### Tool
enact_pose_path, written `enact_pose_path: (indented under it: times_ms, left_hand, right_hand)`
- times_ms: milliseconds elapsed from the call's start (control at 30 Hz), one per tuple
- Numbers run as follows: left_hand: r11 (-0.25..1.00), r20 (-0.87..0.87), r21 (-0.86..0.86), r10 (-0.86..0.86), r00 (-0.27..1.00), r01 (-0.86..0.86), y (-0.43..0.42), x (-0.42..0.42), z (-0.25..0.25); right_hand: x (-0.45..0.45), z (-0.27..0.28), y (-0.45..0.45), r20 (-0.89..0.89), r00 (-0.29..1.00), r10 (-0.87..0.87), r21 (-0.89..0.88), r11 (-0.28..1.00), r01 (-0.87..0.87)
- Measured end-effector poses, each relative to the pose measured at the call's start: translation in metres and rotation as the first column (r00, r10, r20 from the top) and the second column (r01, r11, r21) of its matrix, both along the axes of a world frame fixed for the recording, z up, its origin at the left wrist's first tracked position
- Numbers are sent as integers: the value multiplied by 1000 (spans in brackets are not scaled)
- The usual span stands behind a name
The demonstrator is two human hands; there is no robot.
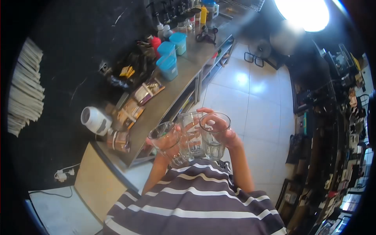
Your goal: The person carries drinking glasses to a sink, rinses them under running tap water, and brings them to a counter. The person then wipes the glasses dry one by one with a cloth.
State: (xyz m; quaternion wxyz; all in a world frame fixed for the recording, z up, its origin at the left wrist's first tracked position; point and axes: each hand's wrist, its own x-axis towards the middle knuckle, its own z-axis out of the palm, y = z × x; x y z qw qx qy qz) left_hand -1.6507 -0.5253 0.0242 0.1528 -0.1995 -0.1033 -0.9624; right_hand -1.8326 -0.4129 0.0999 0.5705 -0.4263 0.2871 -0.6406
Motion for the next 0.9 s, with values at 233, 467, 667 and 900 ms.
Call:
enact_pose_path:
  times_ms: [233, 467, 667, 900]
  left_hand:
    - [983, 126, -155, 119, 985, -100, -86, -135, 22]
    - [933, 340, -81, 358, 870, -352, -139, -258, -35]
    - [810, 556, -89, 524, 646, -580, -177, -335, -64]
    - [837, 242, -41, 539, 807, -546, -271, -408, -68]
  right_hand:
    - [-150, -4, -99, 130, 991, -8, 92, 996, -4]
    - [-297, -6, -208, -40, 971, 236, 19, 972, -235]
    - [-395, -13, -299, -128, 872, 472, 62, 882, -468]
    - [-457, -48, -400, 46, 859, 509, 82, 855, -511]
